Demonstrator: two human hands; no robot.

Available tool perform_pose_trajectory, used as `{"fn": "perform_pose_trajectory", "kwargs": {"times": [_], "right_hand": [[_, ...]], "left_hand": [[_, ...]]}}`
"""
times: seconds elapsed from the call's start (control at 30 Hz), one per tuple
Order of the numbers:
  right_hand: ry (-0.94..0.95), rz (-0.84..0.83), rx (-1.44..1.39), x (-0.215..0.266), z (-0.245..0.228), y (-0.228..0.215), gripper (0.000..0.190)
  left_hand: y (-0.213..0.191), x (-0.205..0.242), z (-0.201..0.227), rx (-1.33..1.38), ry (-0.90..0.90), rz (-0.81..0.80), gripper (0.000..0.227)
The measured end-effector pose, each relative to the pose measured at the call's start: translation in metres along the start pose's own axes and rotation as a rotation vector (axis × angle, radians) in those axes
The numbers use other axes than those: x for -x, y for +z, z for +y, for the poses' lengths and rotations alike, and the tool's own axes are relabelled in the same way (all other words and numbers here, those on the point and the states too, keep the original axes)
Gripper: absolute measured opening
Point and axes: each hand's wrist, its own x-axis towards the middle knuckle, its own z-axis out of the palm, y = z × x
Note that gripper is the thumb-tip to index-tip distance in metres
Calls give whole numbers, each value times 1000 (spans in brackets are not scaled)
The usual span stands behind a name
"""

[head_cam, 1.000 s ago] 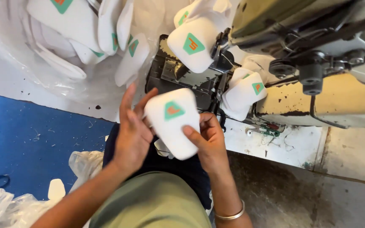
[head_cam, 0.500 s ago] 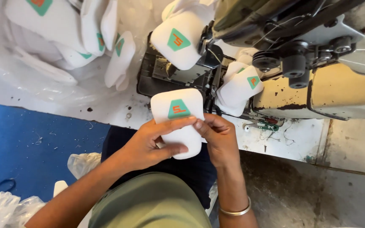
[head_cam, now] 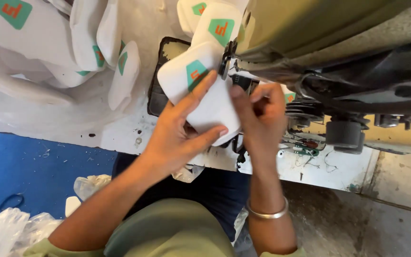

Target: The person operates a sewing machine to stitch white fabric masks with green and orange logos. They feed the masks under the needle, guide them through the machine, and use scissors to trim the threads after each stitch. The person also handles a large plastic bag containing the masks.

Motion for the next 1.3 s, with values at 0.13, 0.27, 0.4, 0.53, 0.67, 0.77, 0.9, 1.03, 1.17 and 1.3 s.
{"fn": "perform_pose_trajectory", "kwargs": {"times": [0.13, 0.27, 0.4, 0.53, 0.67, 0.77, 0.9, 1.03, 1.17, 1.3], "right_hand": [[-822, 449, 731, 1, 8, -106, 36], [-960, 835, 1060, 7, 17, -230, 46], [-979, 832, 1428, 18, 24, -222, 28], [-1003, 888, 1084, 10, 3, -193, 28], [-393, 131, -61, 30, 8, -61, 34], [60, -10, -138, 31, 13, 21, 20], [100, 51, -362, 19, 10, 55, 30], [126, 147, -398, 10, 2, 65, 39], [124, 191, -343, 7, 2, 65, 39], [127, 149, -355, 7, 2, 58, 37]], "left_hand": [[-24, -16, -3, 59, -122, -157, 83], [-38, -31, 2, 134, -225, -265, 82], [-44, -28, 1, 190, -160, -283, 81], [-55, -37, 4, 104, -203, -347, 84], [-70, -59, 12, 116, -228, -458, 85], [-80, -77, 8, 143, -229, -530, 86], [-85, -96, 7, 209, -283, -558, 82], [-86, -112, 7, 128, -298, -556, 81], [-77, -106, 4, 105, -141, -410, 75], [-38, -49, 8, -126, -152, -33, 77]]}}
